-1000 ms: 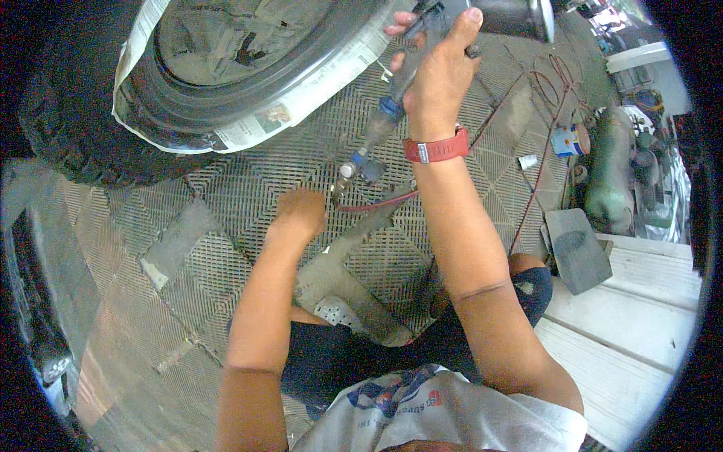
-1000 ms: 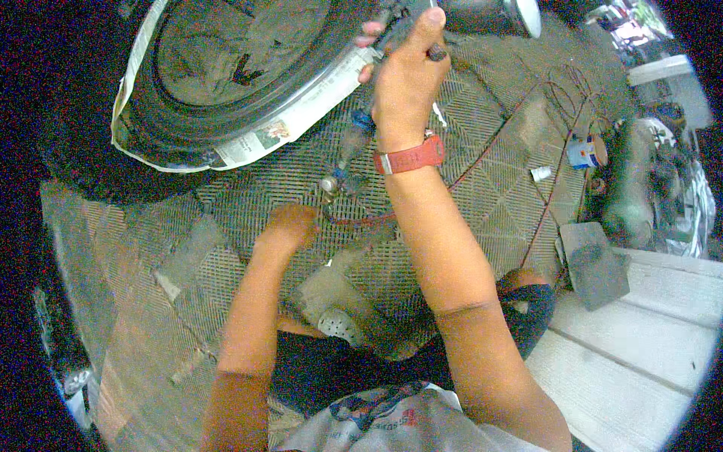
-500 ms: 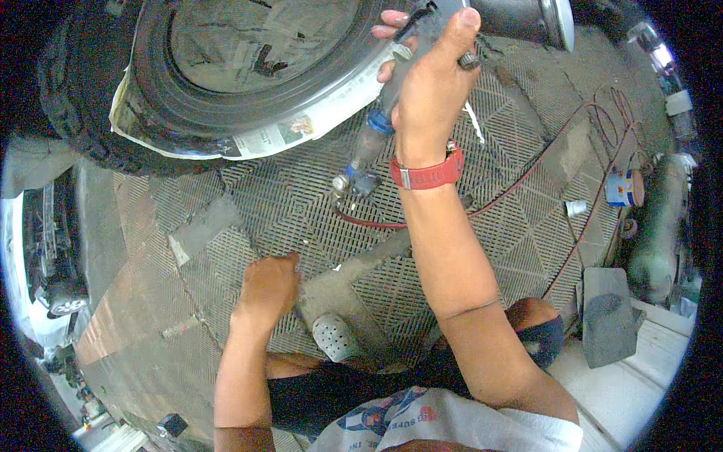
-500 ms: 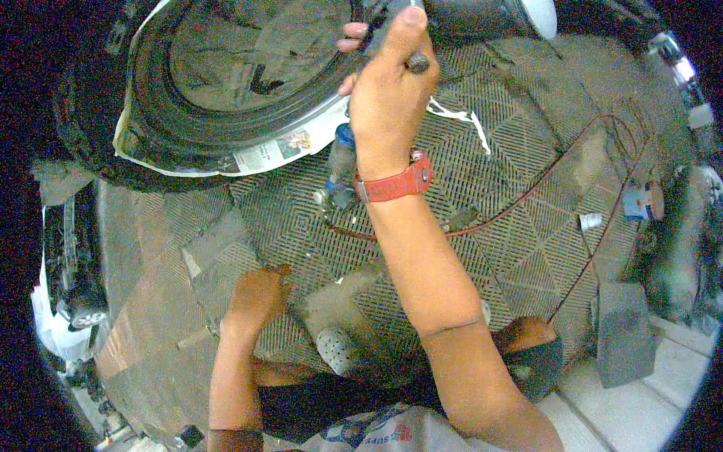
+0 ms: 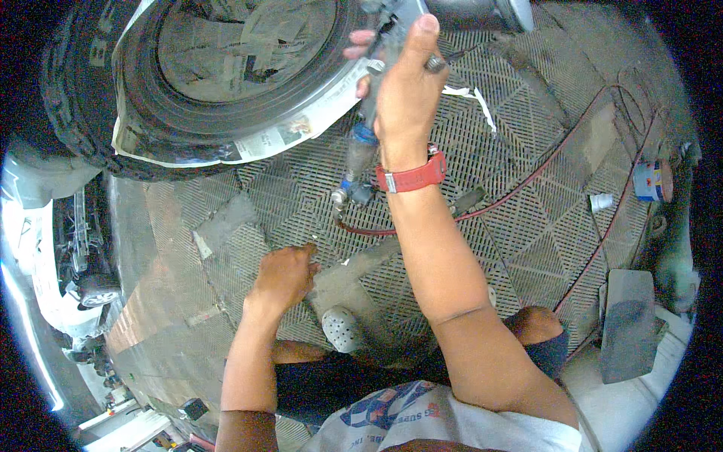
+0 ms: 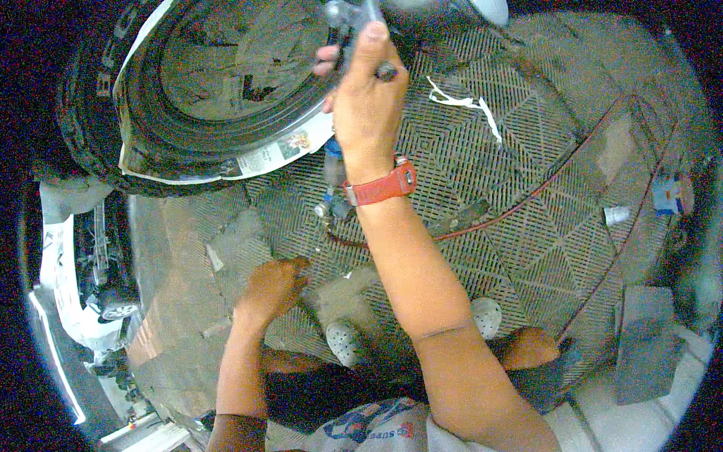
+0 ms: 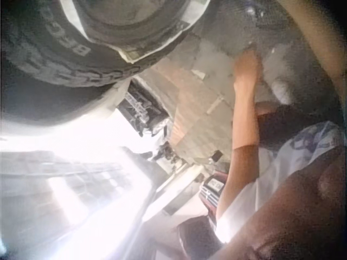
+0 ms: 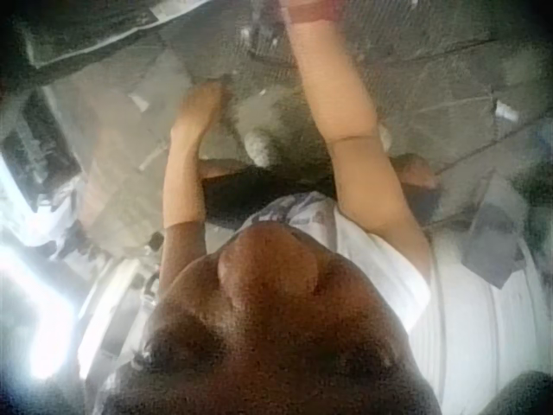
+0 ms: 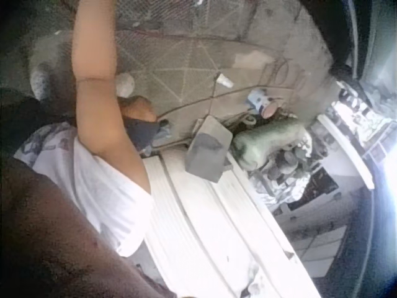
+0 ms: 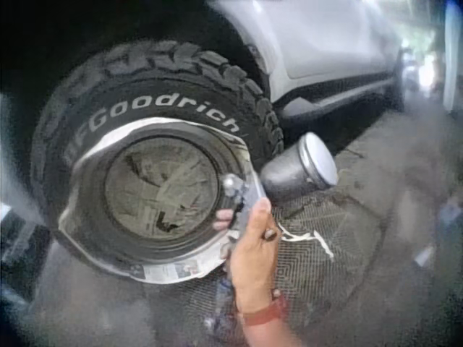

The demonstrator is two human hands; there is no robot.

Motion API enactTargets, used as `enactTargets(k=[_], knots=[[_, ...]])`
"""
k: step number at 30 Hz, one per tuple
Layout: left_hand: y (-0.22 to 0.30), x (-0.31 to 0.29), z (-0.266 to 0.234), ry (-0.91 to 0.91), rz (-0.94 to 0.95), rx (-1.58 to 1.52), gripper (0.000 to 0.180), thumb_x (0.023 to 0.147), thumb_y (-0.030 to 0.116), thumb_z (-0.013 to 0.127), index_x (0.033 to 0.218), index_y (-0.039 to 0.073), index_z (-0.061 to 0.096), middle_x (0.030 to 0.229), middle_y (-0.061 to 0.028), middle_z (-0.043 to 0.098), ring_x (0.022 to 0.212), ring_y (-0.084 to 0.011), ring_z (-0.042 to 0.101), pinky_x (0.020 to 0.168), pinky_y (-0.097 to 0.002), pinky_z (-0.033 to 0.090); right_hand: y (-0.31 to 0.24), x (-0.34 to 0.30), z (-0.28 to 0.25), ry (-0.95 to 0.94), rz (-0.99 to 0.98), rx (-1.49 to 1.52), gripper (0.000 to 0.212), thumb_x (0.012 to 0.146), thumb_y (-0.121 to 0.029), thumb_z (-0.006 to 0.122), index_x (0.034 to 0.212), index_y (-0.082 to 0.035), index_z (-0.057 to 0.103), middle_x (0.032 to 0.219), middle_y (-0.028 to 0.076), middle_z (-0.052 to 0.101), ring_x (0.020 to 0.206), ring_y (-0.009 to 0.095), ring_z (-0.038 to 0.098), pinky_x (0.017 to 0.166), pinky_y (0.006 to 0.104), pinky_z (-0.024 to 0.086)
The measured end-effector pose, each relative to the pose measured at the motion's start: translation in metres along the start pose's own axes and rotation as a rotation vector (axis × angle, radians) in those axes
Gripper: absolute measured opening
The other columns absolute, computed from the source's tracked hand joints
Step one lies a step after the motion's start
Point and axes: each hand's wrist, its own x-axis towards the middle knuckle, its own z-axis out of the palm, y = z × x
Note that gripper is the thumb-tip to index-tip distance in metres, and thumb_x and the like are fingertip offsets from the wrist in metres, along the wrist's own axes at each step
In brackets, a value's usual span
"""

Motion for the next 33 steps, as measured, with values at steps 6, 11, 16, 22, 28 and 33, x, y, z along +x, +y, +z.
enactTargets(k=[6,11,16,22,28,33], knots=[[-0.004,0.007,0.007,-0.069,0.003,0.043,0.034,0.098,0.032,0.073,0.120,0.007,0.073,0.099,-0.0231,0.079,0.096,-0.0411,0.077,0.084,-0.0547,0.061,0.023,0.005,-0.013,0.105,0.060,-0.015,0.065,0.115,-0.058,0.041,0.114,0.000,0.069,0.092,0.012,0.078,0.061,0.015,0.069,0.042,0.0282,0.051],[-0.005,0.003,0.011,-0.055,-0.001,0.019,0.034,0.098,0.033,0.072,0.121,0.007,0.074,0.100,-0.0220,0.079,0.097,-0.0413,0.077,0.084,-0.0541,0.062,-0.007,-0.004,0.018,-0.010,0.019,-0.059,0.063,0.117,-0.053,0.039,0.110,0.000,0.072,0.085,0.005,0.076,0.061,0.009,0.064,0.049,0.0229,0.048],[-0.007,0.001,0.008,-0.096,-0.034,0.032,0.033,0.100,0.031,0.070,0.121,0.006,0.073,0.101,-0.0211,0.079,0.098,-0.0405,0.077,0.084,-0.0536,0.062,-0.004,-0.010,0.046,-0.294,-0.083,0.091,0.060,0.115,-0.053,0.049,0.116,0.002,0.072,0.093,0.005,0.076,0.070,0.007,0.067,0.052,0.0228,0.050],[-0.014,0.001,0.014,-0.084,-0.023,0.004,0.033,0.100,0.030,0.070,0.123,0.006,0.072,0.103,-0.0213,0.078,0.100,-0.0389,0.077,0.086,-0.0530,0.062,-0.004,-0.036,0.068,-0.571,-0.157,0.062,0.059,0.114,-0.055,0.049,0.122,-0.001,0.072,0.094,0.008,0.078,0.074,0.009,0.070,0.056,0.0238,0.052],[-0.019,0.001,0.016,-0.075,-0.005,-0.030,0.038,0.099,0.021,0.066,0.135,0.009,0.068,0.097,-0.0257,0.077,0.093,-0.0454,0.076,0.082,-0.0591,0.061,0.008,-0.064,0.072,-0.734,-0.054,-0.007,0.057,0.111,-0.048,0.058,0.144,-0.002,0.067,0.097,0.015,0.077,0.093,0.022,0.073,0.082,0.0332,0.057],[-0.019,0.000,0.014,-0.086,-0.013,0.005,0.039,0.097,0.022,0.067,0.134,0.007,0.069,0.096,-0.0257,0.077,0.092,-0.0449,0.076,0.082,-0.0580,0.061,0.020,-0.063,0.070,-0.709,0.025,-0.031,0.058,0.106,-0.052,0.065,0.131,0.000,0.074,0.105,0.029,0.077,0.093,0.039,0.078,0.085,0.0418,0.059]])
